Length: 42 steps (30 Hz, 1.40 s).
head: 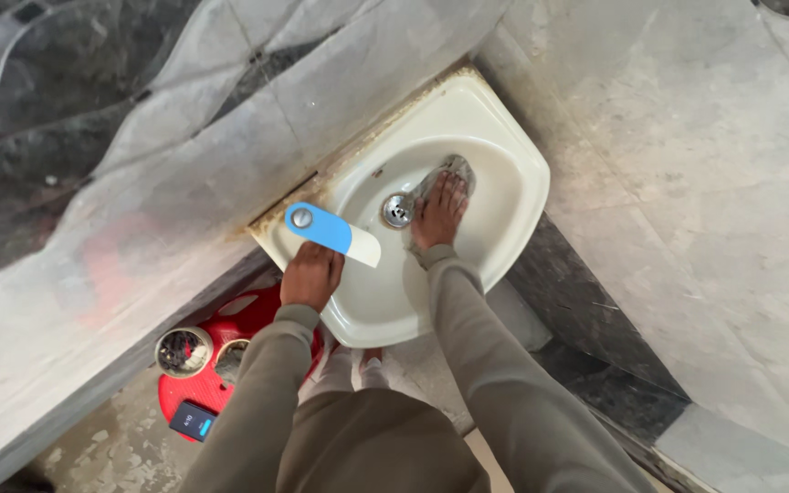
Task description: The person cleans a sink with a cloth, wiping the interior basin, the rim, and the faucet fixture.
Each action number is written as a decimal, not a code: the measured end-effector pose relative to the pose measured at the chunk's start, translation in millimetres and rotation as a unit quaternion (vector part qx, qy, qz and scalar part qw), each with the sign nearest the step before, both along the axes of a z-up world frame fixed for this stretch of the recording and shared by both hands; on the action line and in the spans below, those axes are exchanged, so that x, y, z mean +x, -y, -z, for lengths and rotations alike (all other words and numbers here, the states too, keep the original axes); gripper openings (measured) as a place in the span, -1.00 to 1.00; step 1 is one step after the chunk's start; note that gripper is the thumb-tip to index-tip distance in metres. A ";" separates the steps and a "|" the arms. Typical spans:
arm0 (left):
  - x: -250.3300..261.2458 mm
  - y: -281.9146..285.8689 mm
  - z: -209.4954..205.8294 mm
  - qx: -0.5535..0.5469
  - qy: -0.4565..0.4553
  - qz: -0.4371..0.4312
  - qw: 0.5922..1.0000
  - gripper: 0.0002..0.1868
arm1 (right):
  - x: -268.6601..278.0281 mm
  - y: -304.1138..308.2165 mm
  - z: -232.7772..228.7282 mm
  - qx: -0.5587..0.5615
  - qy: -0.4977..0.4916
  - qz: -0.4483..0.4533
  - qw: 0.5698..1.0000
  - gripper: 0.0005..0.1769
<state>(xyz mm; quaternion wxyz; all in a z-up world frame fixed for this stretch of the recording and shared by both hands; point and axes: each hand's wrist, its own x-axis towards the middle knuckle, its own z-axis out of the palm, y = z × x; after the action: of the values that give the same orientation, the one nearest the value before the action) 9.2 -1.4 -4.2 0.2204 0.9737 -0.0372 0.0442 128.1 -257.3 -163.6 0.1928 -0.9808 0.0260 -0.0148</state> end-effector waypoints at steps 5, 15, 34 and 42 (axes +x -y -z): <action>3.1 -0.8 1.7 -0.020 0.023 0.006 1.000 -0.81 | -10.6 -35.2 31.4 0.087 -0.029 -0.097 0.991 -0.27; -1.8 0.7 2.6 -0.031 0.030 0.001 0.999 -0.81 | -98.5 -74.5 -29.9 0.256 -0.159 -0.273 0.914 -0.41; -3.8 2.9 -9.5 -0.044 0.047 -0.013 0.998 -0.76 | -65.0 110.1 -226.0 -0.081 -0.047 -0.224 0.970 -0.56; -1.5 -1.3 -4.6 -0.018 0.049 -0.002 0.999 -0.76 | 57.3 110.6 -173.5 0.275 0.127 0.011 0.953 -0.47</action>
<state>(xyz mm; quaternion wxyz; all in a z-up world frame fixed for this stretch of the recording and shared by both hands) 7.6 -0.1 0.3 0.2363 0.9662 -0.0454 0.0926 185.4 -367.9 9.9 0.4570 -0.8793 0.0148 -0.1333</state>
